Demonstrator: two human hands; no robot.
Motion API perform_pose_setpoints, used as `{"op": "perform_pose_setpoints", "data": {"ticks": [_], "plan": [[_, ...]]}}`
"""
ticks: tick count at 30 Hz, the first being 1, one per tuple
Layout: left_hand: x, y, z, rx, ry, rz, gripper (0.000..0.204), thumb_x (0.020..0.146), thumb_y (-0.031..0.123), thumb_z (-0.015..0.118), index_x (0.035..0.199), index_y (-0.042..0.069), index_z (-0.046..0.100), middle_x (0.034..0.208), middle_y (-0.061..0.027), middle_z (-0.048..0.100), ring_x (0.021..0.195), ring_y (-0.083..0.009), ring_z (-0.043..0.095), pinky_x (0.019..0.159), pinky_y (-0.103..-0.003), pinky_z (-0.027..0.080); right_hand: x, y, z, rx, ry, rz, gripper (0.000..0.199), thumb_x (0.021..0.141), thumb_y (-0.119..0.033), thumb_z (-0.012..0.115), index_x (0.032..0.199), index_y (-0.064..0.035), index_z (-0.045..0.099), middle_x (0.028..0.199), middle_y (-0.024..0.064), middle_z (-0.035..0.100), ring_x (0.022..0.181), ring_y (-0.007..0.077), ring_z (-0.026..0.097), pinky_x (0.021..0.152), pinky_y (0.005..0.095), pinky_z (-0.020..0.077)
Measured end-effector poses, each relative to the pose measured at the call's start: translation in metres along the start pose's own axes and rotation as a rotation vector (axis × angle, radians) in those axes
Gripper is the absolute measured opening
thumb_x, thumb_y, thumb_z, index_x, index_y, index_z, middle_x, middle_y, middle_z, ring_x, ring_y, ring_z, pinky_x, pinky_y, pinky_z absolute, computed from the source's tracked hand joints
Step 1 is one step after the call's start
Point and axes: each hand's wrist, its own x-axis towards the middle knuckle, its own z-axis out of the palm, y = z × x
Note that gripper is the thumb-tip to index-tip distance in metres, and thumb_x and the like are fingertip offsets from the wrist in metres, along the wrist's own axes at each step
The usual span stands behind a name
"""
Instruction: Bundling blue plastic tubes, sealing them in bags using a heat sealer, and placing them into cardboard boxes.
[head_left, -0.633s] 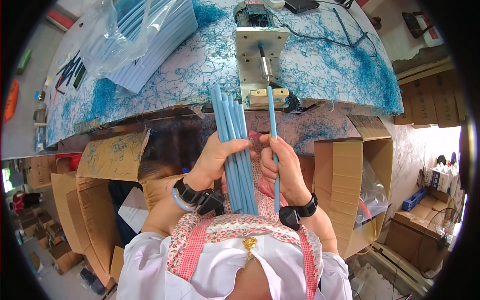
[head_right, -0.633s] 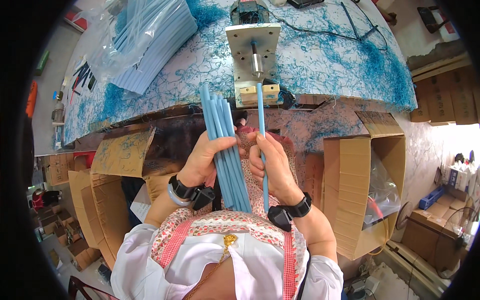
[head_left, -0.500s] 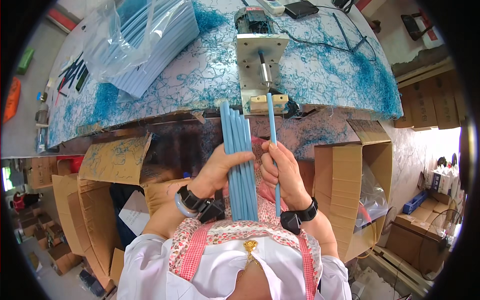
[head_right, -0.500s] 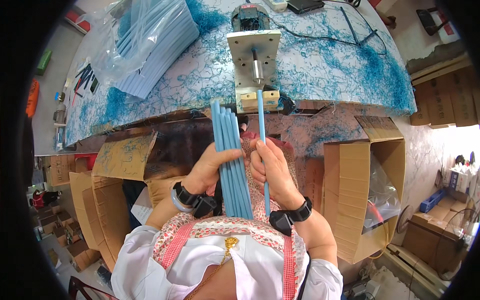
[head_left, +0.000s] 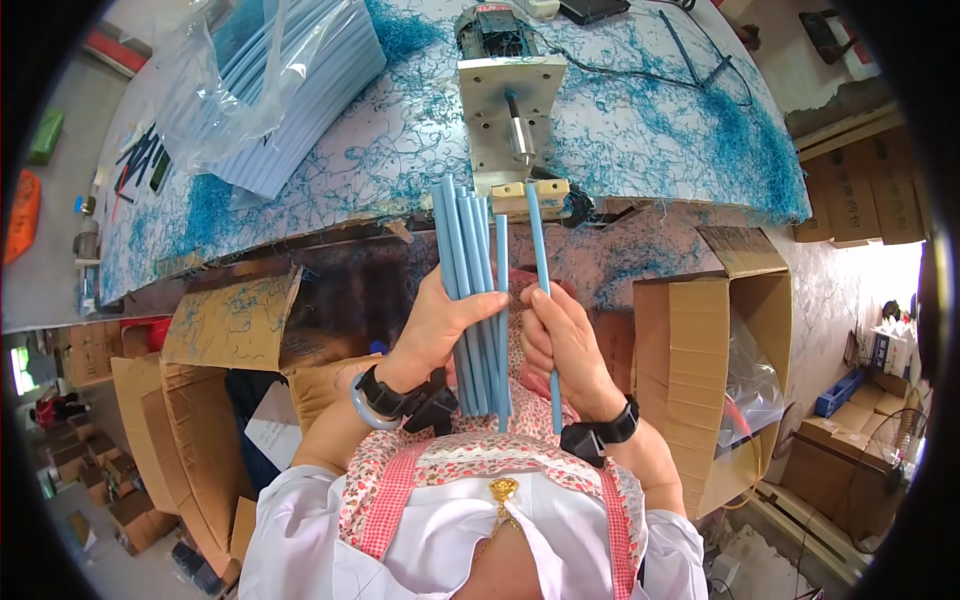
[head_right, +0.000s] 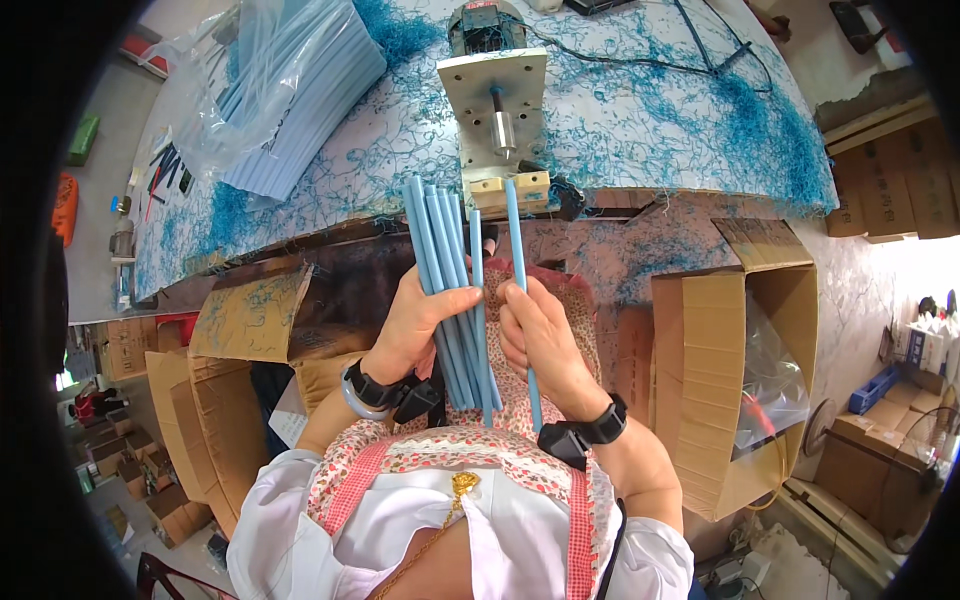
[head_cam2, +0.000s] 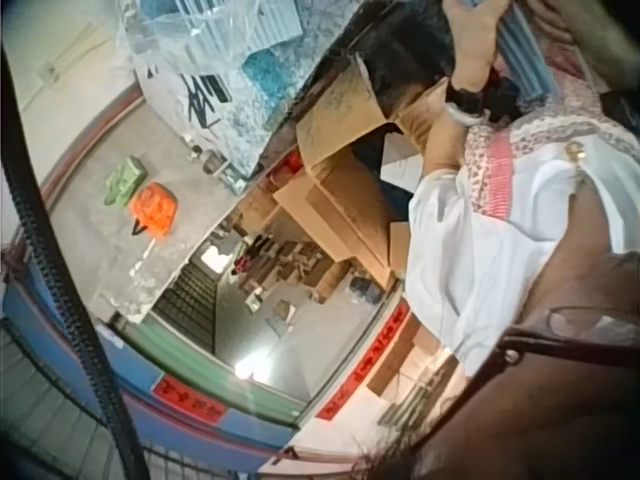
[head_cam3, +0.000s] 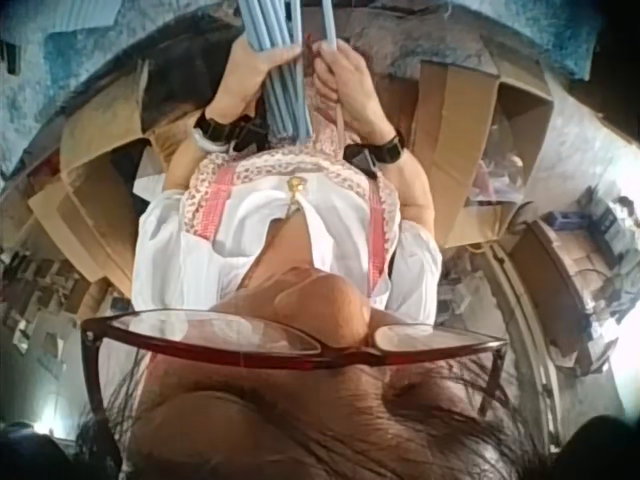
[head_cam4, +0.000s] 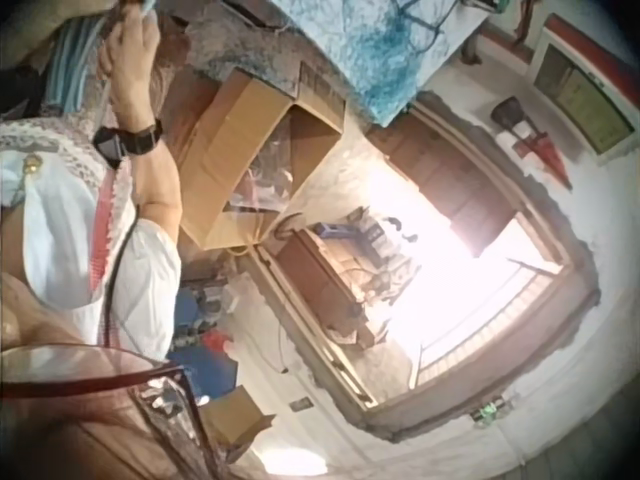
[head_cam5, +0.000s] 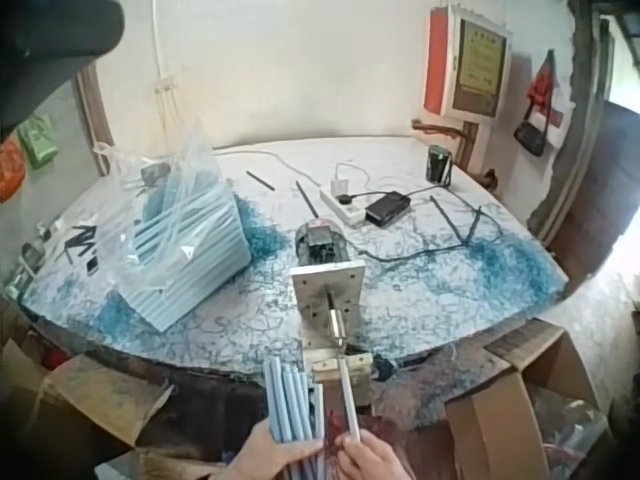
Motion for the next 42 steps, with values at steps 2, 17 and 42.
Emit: {"op": "perform_pose_setpoints", "data": {"ticks": [2,17,42], "plan": [[-0.001,0.004,0.004,0.004,-0.024,-0.029,0.027,0.078,0.005,0.068,0.102,0.002,0.057,0.089,-0.0011,0.061,0.078,-0.0087,0.059,0.071,-0.024,0.049,-0.002,0.002,0.000,0.012,0.003,0.004,0.019,0.099,-0.025,0.039,0.097,-0.0072,0.047,0.053,-0.0051,0.030,0.039,0.0039,0.026,0.035,0.0189,0.0222],[0.026,0.007,0.017,-0.045,-0.005,0.004,0.032,0.078,0.007,0.069,0.107,0.002,0.056,0.093,-0.0030,0.063,0.081,-0.0101,0.060,0.074,-0.027,0.050,0.003,0.028,-0.002,-1.072,0.254,-0.699,0.017,0.096,-0.019,0.045,0.097,-0.0035,0.051,0.056,-0.0041,0.043,0.044,0.0046,0.038,0.040,0.0215,0.0298],[0.019,0.001,0.025,-0.049,-0.005,-0.032,0.031,0.080,0.010,0.067,0.107,-0.001,0.056,0.097,-0.0060,0.062,0.082,-0.0108,0.060,0.074,-0.027,0.049,-0.016,0.021,-0.004,-0.352,0.216,-0.330,0.031,0.089,-0.010,0.053,0.118,-0.0002,0.048,0.081,0.0034,0.058,0.055,0.0059,0.048,0.048,0.0208,0.0396]]}}
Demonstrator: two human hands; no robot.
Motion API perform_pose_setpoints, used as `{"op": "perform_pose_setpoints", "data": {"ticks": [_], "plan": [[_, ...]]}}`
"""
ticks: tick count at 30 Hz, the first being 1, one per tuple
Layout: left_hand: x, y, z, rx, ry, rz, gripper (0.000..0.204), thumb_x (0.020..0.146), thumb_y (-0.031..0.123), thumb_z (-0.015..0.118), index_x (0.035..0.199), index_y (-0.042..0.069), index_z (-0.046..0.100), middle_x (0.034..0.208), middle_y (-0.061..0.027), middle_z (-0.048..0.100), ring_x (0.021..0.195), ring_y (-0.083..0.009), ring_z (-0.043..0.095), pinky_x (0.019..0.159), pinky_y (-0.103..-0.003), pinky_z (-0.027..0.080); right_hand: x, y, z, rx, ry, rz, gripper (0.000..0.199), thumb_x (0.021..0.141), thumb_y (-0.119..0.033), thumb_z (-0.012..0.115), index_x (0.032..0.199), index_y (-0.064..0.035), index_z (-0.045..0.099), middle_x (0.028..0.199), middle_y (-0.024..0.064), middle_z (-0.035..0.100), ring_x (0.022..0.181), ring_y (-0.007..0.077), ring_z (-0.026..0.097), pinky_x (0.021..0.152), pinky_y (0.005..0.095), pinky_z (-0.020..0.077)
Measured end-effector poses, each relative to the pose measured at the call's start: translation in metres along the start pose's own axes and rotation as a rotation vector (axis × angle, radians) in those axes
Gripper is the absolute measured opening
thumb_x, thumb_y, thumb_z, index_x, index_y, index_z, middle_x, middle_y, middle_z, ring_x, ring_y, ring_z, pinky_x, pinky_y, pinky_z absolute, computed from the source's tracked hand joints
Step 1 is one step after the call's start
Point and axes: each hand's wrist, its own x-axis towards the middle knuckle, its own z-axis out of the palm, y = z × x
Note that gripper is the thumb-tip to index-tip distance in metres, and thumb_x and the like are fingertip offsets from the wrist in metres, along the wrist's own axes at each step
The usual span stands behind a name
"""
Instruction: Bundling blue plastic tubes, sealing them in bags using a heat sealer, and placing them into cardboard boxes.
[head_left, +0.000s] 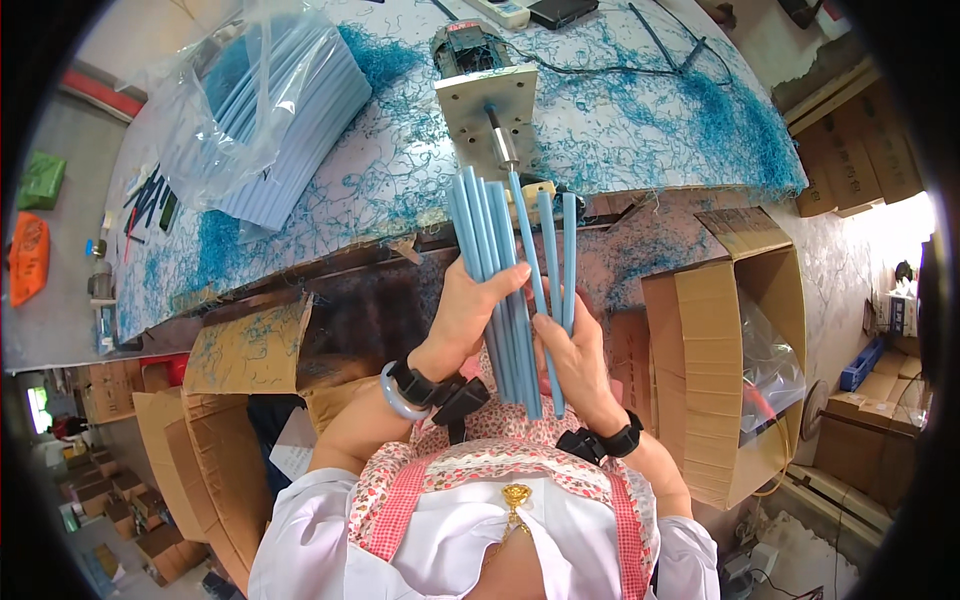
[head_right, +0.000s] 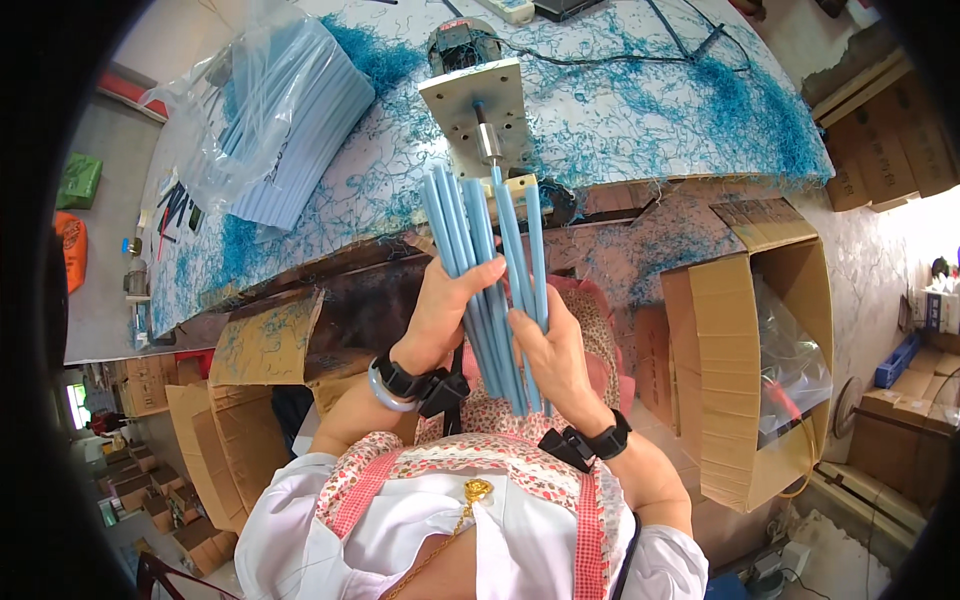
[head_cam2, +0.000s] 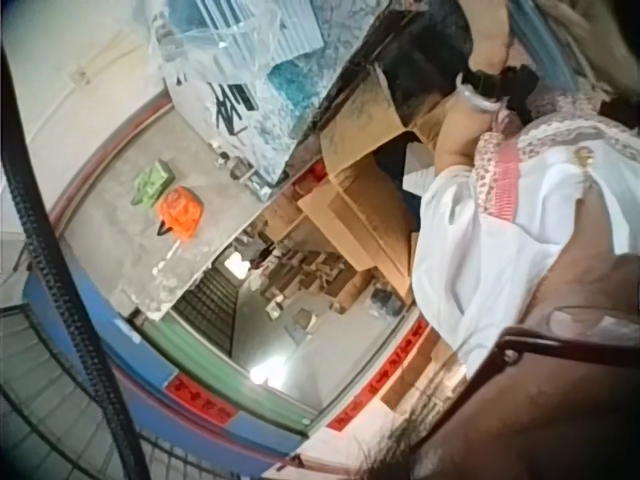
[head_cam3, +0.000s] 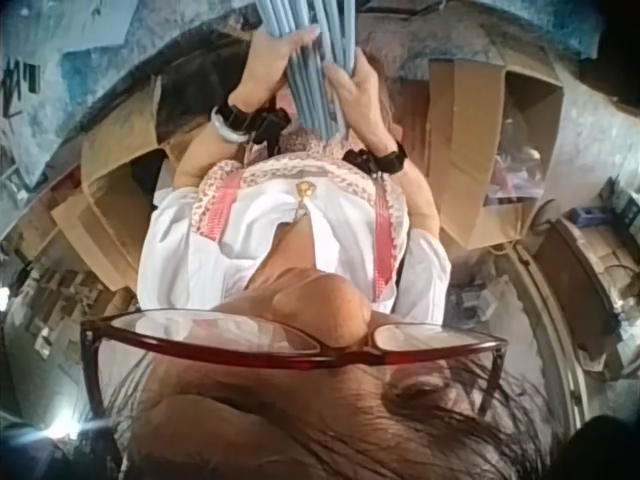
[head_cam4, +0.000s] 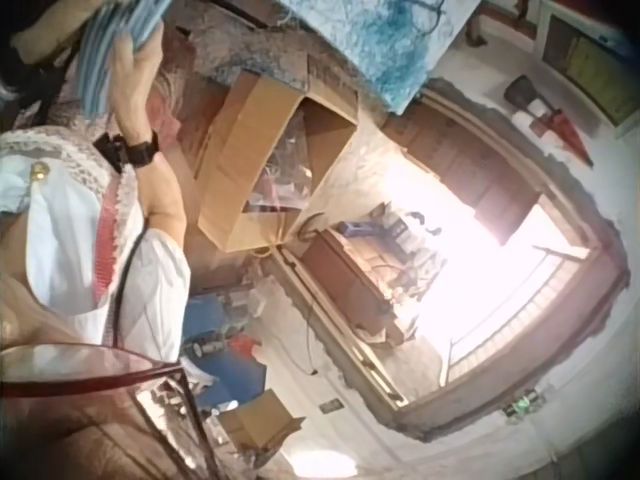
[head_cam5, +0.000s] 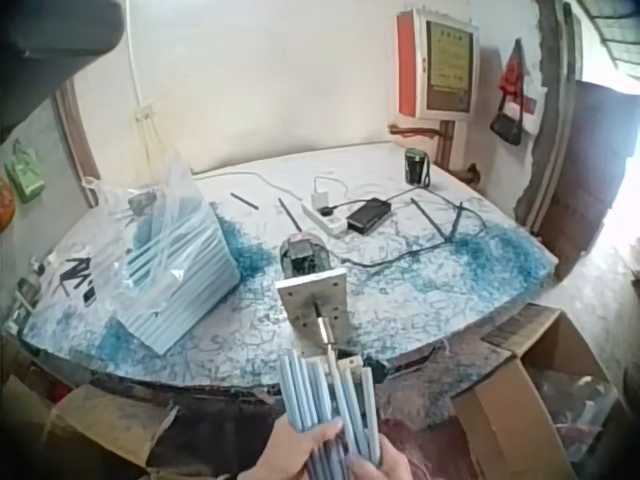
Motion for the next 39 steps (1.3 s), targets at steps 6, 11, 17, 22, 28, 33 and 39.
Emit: {"op": "perform_pose_setpoints", "data": {"ticks": [6,11,17,22,28,33,39], "plan": [[-0.024,-0.008,-0.007,0.083,-0.035,-0.058,0.032,0.081,0.010,0.066,0.110,0.000,0.056,0.098,-0.0057,0.062,0.085,-0.0107,0.059,0.074,-0.025,0.048,0.013,0.000,-0.001,-0.092,0.008,-0.070,0.036,0.088,-0.010,0.054,0.121,0.0005,0.047,0.080,0.0001,0.055,0.065,0.0051,0.048,0.055,0.0220,0.0409],[-0.036,0.004,-0.009,0.137,-0.031,-0.114,0.024,0.080,0.008,0.068,0.102,0.002,0.058,0.089,-0.0029,0.062,0.079,-0.0092,0.059,0.070,-0.024,0.049,-0.003,0.001,-0.008,-0.159,-0.002,-0.037,0.036,0.088,-0.010,0.054,0.121,0.0011,0.047,0.078,-0.0005,0.053,0.066,0.0053,0.047,0.055,0.0223,0.0404],[-0.022,-0.001,-0.017,0.170,-0.032,-0.048,0.036,0.081,0.008,0.066,0.114,0.001,0.056,0.100,-0.0057,0.064,0.088,-0.0107,0.060,0.077,-0.026,0.048,0.001,-0.001,-0.002,-0.083,0.006,-0.020,0.027,0.088,-0.008,0.053,0.114,-0.0008,0.051,0.073,-0.0032,0.051,0.060,0.0029,0.043,0.051,0.0195,0.0367],[-0.012,0.004,-0.013,0.149,-0.013,0.050,0.028,0.081,0.007,0.066,0.107,0.001,0.059,0.096,-0.0068,0.065,0.083,-0.0114,0.061,0.072,-0.026,0.050,0.015,0.000,-0.014,-0.031,-0.069,0.053,0.028,0.087,-0.009,0.053,0.114,-0.0013,0.050,0.068,-0.0024,0.051,0.053,0.0038,0.044,0.047,0.0200,0.0362],[0.007,-0.004,-0.004,-0.066,-0.012,0.051,0.017,0.081,0.008,0.069,0.093,0.003,0.058,0.080,-0.0008,0.060,0.071,-0.0078,0.057,0.064,-0.023,0.047,-0.011,-0.004,0.009,-0.099,-0.035,0.015,0.028,0.088,-0.009,0.053,0.114,0.0000,0.051,0.060,-0.0033,0.049,0.050,0.0039,0.045,0.044,0.0201,0.0355],[-0.001,0.000,0.006,-0.076,-0.003,0.026,0.020,0.081,0.008,0.068,0.097,0.002,0.056,0.081,-0.0029,0.061,0.072,-0.0097,0.059,0.063,-0.024,0.048,0.001,0.001,0.002,0.037,0.094,-0.015,0.032,0.087,-0.010,0.055,0.116,0.0012,0.050,0.058,-0.0036,0.049,0.051,0.0034,0.046,0.045,0.0186,0.0363],[0.001,0.000,0.000,0.015,0.063,0.082,0.029,0.082,0.009,0.067,0.105,0.000,0.053,0.085,-0.0053,0.062,0.071,-0.0118,0.060,0.062,-0.024,0.050,0.024,-0.002,-0.012,0.036,-0.075,0.052,0.036,0.087,-0.010,0.057,0.119,0.0013,0.047,0.060,-0.0028,0.050,0.052,0.0035,0.047,0.047,0.0181,0.0379]]}}
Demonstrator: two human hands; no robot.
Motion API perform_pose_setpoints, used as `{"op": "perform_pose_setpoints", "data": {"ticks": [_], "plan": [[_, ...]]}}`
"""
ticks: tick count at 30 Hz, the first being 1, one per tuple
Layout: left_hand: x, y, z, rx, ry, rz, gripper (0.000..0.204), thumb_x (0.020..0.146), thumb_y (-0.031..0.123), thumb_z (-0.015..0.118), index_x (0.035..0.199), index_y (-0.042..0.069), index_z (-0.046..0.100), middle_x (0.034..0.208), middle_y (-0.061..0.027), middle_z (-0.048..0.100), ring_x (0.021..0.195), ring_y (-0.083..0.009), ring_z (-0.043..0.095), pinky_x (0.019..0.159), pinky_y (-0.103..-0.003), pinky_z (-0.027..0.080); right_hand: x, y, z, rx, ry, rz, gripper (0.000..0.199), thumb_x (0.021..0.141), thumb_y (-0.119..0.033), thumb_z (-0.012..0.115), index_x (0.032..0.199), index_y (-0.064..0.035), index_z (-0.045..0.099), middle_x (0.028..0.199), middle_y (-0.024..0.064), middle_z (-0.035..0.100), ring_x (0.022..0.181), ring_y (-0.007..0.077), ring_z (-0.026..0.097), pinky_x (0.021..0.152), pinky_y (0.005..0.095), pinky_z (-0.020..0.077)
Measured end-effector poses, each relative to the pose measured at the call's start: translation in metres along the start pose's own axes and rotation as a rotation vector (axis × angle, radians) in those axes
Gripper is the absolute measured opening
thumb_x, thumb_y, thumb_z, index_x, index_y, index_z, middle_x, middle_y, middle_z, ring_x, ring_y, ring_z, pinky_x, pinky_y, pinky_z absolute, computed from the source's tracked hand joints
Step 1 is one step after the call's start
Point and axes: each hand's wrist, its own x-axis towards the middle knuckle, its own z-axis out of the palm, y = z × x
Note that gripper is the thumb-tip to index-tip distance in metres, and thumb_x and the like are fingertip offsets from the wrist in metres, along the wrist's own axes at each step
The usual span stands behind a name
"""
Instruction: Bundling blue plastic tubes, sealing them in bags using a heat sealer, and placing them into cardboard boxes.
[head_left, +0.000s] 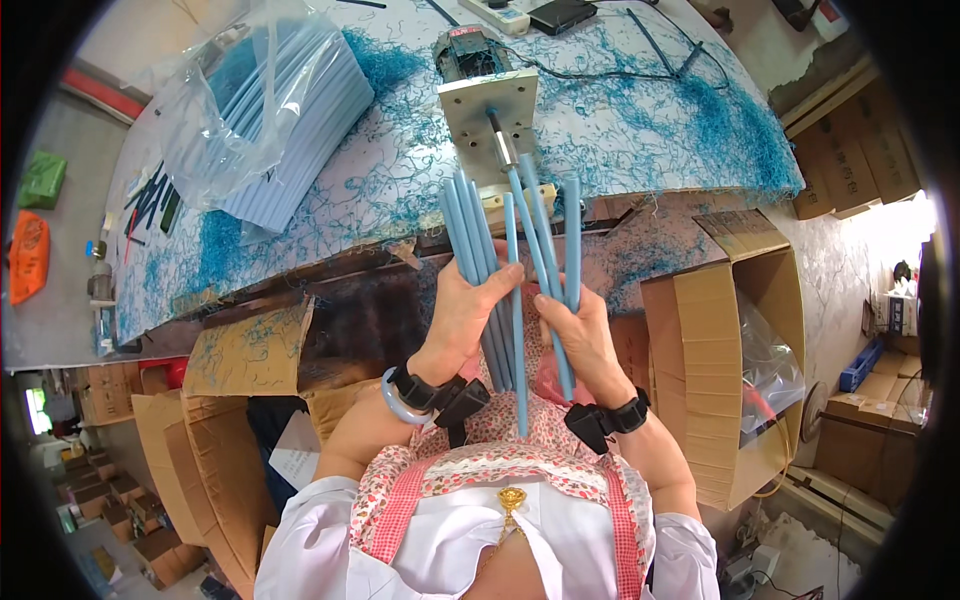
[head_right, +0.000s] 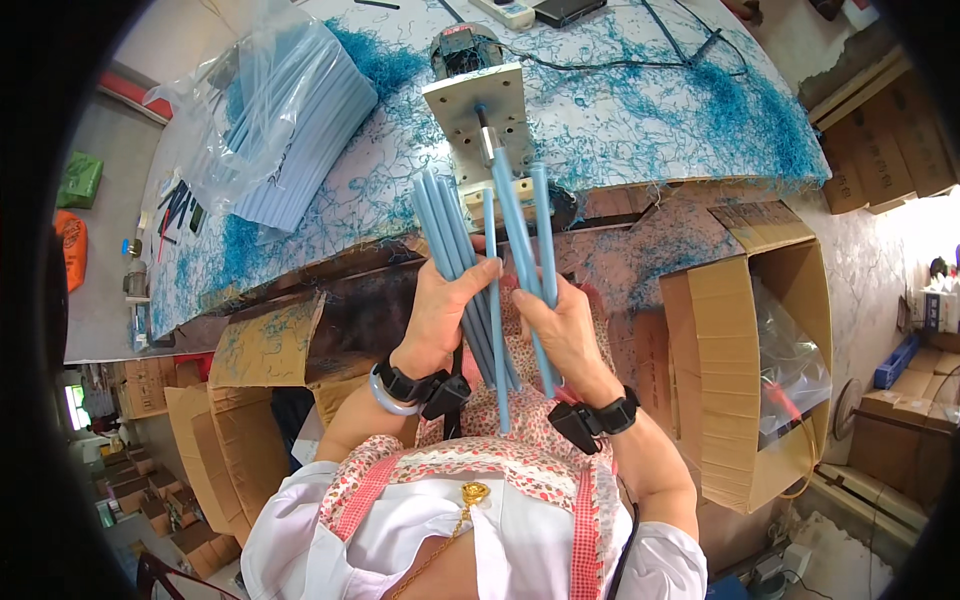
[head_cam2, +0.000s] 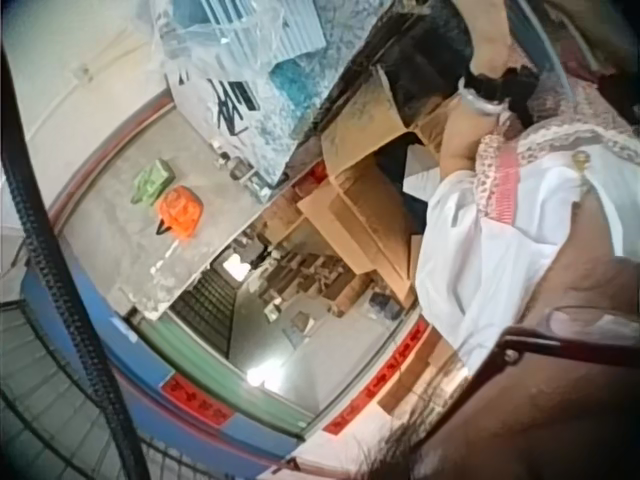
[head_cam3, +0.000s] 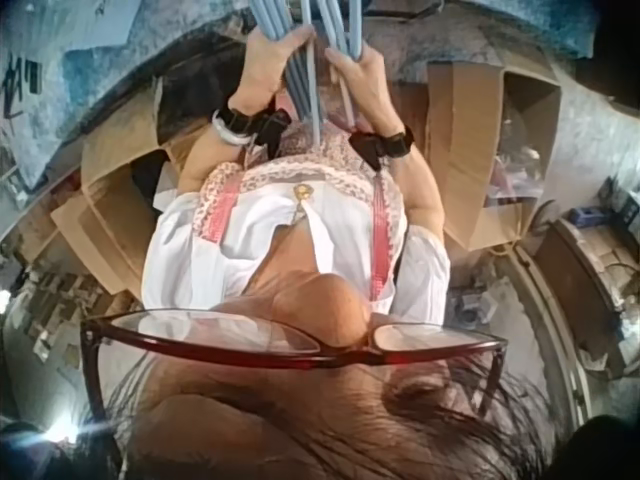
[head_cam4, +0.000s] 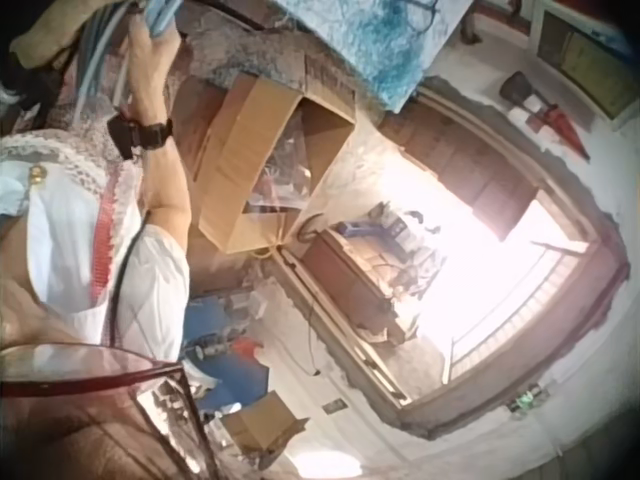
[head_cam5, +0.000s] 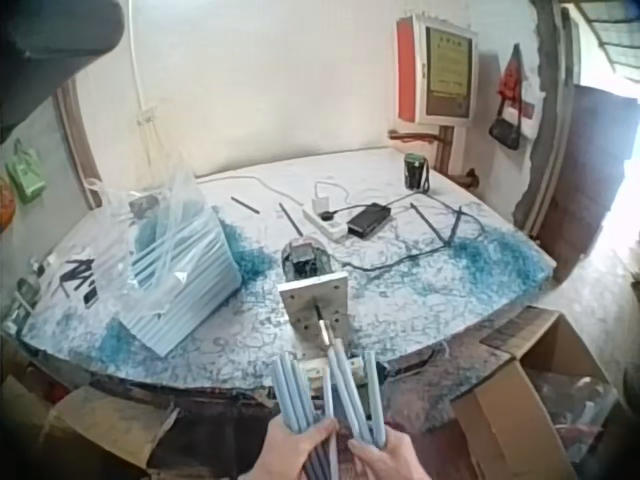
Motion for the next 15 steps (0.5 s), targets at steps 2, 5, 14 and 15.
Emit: {"op": "perform_pose_setpoints", "data": {"ticks": [2,5,14,15], "plan": [[0.002,0.000,0.001,0.008,0.016,0.007,0.030,0.082,0.009,0.067,0.106,-0.001,0.053,0.085,-0.0056,0.062,0.071,-0.0120,0.060,0.062,-0.024,0.050,-0.011,0.007,0.010,-0.008,0.019,-0.046,0.034,0.087,-0.010,0.056,0.118,0.0018,0.049,0.060,-0.0027,0.050,0.052,0.0036,0.047,0.047,0.0181,0.0377],[0.010,0.000,0.009,-0.032,0.000,0.005,0.031,0.081,0.009,0.067,0.107,-0.001,0.053,0.085,-0.0059,0.062,0.072,-0.0124,0.060,0.065,-0.025,0.049,-0.023,0.014,0.018,-0.020,0.063,-0.141,0.031,0.087,-0.010,0.056,0.115,0.0027,0.052,0.060,-0.0026,0.050,0.053,0.0037,0.047,0.048,0.0182,0.0372],[-0.009,-0.011,-0.002,0.060,0.027,0.051,0.029,0.083,0.012,0.065,0.107,-0.001,0.054,0.086,-0.0058,0.062,0.071,-0.0115,0.059,0.063,-0.025,0.048,-0.003,0.001,0.001,0.027,0.034,-0.009,0.040,0.085,-0.008,0.058,0.121,0.0040,0.046,0.064,0.0007,0.054,0.053,0.0057,0.049,0.049,0.0193,0.0384],[-0.011,-0.005,0.000,0.045,0.014,0.032,0.027,0.083,0.011,0.065,0.105,-0.001,0.054,0.085,-0.0058,0.062,0.071,-0.0118,0.059,0.062,-0.025,0.049,-0.005,0.000,-0.004,0.038,0.002,0.019,0.041,0.085,-0.008,0.058,0.122,0.0037,0.045,0.064,0.0008,0.054,0.053,0.0057,0.049,0.049,0.0195,0.0388]]}}
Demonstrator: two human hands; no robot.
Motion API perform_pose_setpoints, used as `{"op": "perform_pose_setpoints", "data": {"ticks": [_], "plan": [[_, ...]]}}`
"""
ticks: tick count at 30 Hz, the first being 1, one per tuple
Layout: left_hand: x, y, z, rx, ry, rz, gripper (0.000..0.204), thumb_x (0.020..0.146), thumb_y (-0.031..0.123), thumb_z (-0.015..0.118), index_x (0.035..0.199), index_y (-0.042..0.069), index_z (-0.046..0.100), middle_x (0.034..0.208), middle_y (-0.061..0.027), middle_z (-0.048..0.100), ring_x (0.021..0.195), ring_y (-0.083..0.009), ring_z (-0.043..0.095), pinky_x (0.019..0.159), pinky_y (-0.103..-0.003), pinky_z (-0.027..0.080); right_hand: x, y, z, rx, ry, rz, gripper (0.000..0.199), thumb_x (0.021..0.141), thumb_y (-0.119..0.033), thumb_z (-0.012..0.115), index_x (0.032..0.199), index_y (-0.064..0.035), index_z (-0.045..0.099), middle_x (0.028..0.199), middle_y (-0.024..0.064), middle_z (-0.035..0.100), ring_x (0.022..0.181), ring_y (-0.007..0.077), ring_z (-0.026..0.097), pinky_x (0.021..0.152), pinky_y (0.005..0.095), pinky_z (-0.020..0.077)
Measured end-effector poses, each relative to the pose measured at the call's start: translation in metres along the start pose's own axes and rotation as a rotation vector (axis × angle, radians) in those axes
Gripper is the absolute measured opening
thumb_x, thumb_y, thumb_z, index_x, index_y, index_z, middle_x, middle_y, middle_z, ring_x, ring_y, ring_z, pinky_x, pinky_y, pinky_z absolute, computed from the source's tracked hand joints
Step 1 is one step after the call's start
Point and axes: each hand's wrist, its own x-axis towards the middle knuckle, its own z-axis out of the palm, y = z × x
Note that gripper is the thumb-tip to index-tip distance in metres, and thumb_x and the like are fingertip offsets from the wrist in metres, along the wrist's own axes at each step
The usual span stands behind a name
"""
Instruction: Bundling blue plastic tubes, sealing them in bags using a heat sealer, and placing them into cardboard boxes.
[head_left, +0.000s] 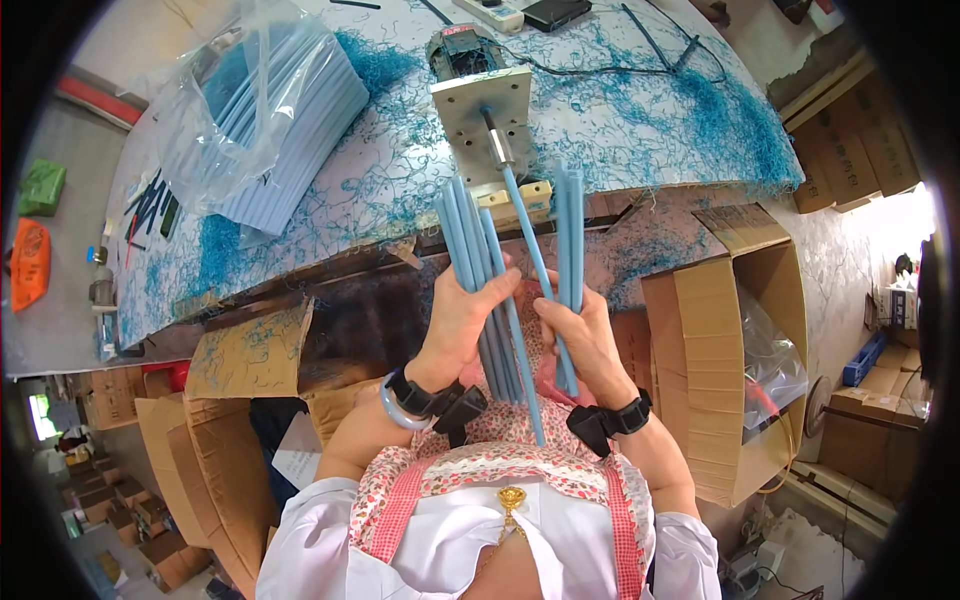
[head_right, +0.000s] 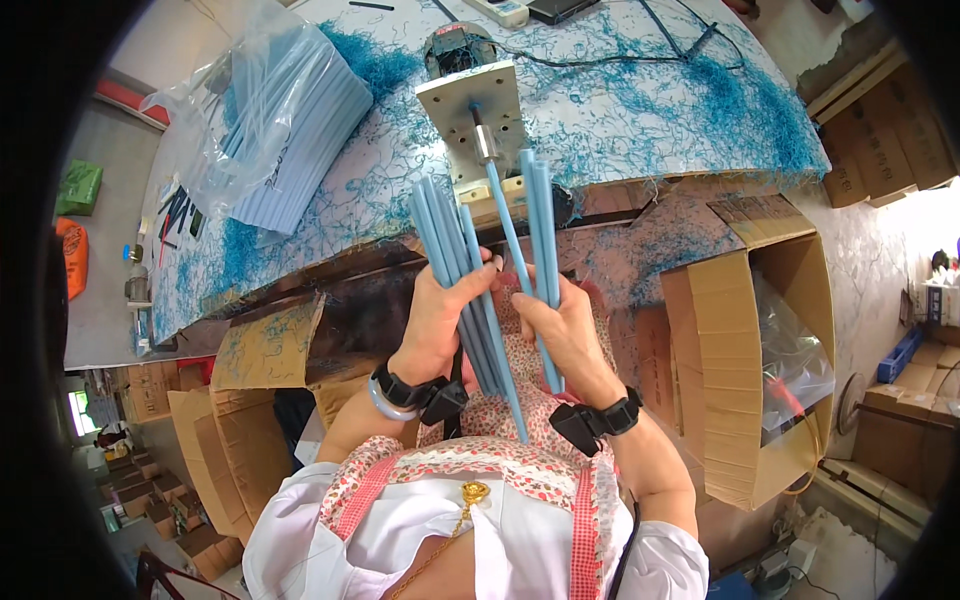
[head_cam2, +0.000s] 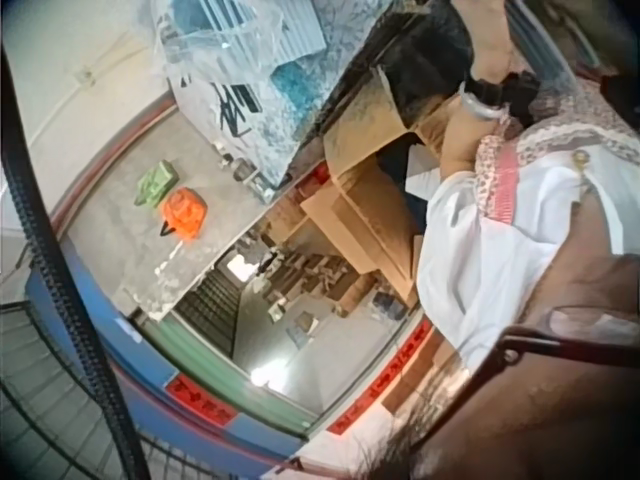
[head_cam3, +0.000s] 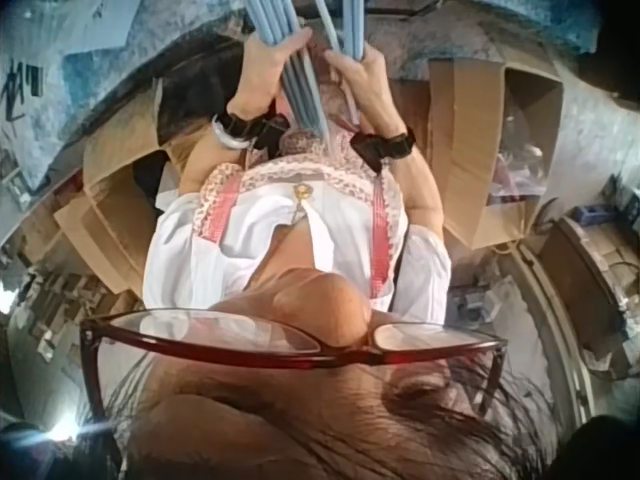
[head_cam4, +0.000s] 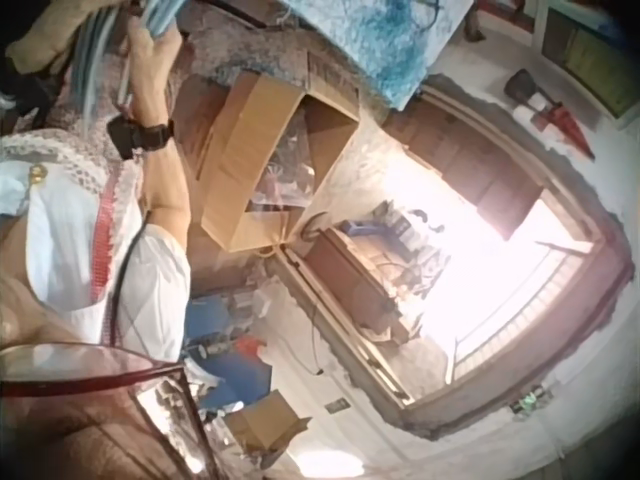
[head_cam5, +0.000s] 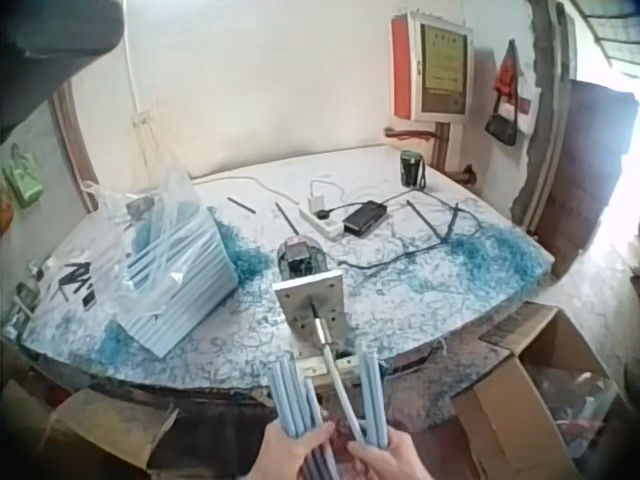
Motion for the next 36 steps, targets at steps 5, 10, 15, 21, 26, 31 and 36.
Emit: {"op": "perform_pose_setpoints", "data": {"ticks": [5,10,15,21,26,31,36], "plan": [[0.024,0.009,0.006,-0.044,-0.067,-0.080,0.024,0.085,0.012,0.062,0.103,0.000,0.055,0.085,-0.0064,0.062,0.073,-0.0130,0.060,0.065,-0.026,0.049,-0.029,0.003,0.020,-0.045,-0.028,-0.051,0.043,0.085,-0.006,0.058,0.125,0.0029,0.045,0.067,0.0008,0.054,0.054,0.0049,0.049,0.050,0.0198,0.0405],[0.002,0.009,0.006,-0.107,-0.072,-0.152,0.022,0.086,0.013,0.059,0.104,0.001,0.055,0.085,-0.0062,0.063,0.075,-0.0130,0.060,0.069,-0.025,0.048,-0.023,0.002,0.013,-0.007,0.055,-0.076,0.036,0.085,-0.008,0.059,0.117,0.0045,0.048,0.080,0.0033,0.059,0.057,0.0062,0.050,0.052,0.0220,0.0433],[-0.027,-0.017,-0.008,-0.169,-0.215,-0.266,0.024,0.086,0.009,0.058,0.108,0.000,0.055,0.084,-0.0074,0.064,0.076,-0.0138,0.061,0.068,-0.027,0.049,-0.007,0.001,0.016,0.030,0.081,-0.078,0.045,0.085,-0.006,0.059,0.127,0.0033,0.044,0.070,0.0006,0.056,0.055,0.0046,0.050,0.050,0.0199,0.0423],[-0.029,-0.007,-0.016,-0.027,-0.131,-0.220,0.028,0.087,0.011,0.058,0.112,-0.001,0.055,0.088,-0.0070,0.065,0.078,-0.0118,0.060,0.068,-0.026,0.049,-0.017,-0.005,0.013,-0.042,0.065,-0.057,0.044,0.085,-0.008,0.058,0.126,0.0035,0.046,0.071,0.0001,0.056,0.056,0.0041,0.050,0.050,0.0194,0.0411],[-0.019,0.006,-0.012,-0.027,-0.113,-0.180,0.028,0.089,0.014,0.058,0.113,0.001,0.056,0.088,-0.0058,0.065,0.080,-0.0117,0.061,0.071,-0.024,0.048,-0.023,-0.002,0.013,-0.071,0.058,0.008,0.044,0.085,-0.009,0.058,0.125,0.0035,0.047,0.072,0.0003,0.057,0.058,0.0041,0.050,0.051,0.0189,0.0416],[-0.016,0.008,-0.008,-0.050,-0.104,-0.174,0.029,0.089,0.014,0.058,0.115,0.001,0.055,0.089,-0.0067,0.065,0.080,-0.0120,0.061,0.071,-0.025,0.049,-0.003,-0.003,0.006,-0.018,0.018,0.021,0.040,0.084,-0.010,0.059,0.120,0.0036,0.049,0.072,0.0006,0.057,0.058,0.0050,0.051,0.052,0.0194,0.0420],[0.004,0.012,-0.001,-0.039,-0.134,-0.143,0.030,0.088,0.014,0.059,0.115,0.001,0.055,0.091,-0.0071,0.064,0.079,-0.0120,0.061,0.070,-0.025,0.050,-0.022,0.007,0.012,-0.018,0.020,-0.035,0.041,0.081,-0.010,0.062,0.118,0.0039,0.049,0.074,0.0008,0.057,0.059,0.0054,0.051,0.053,0.0205,0.0428]]}}
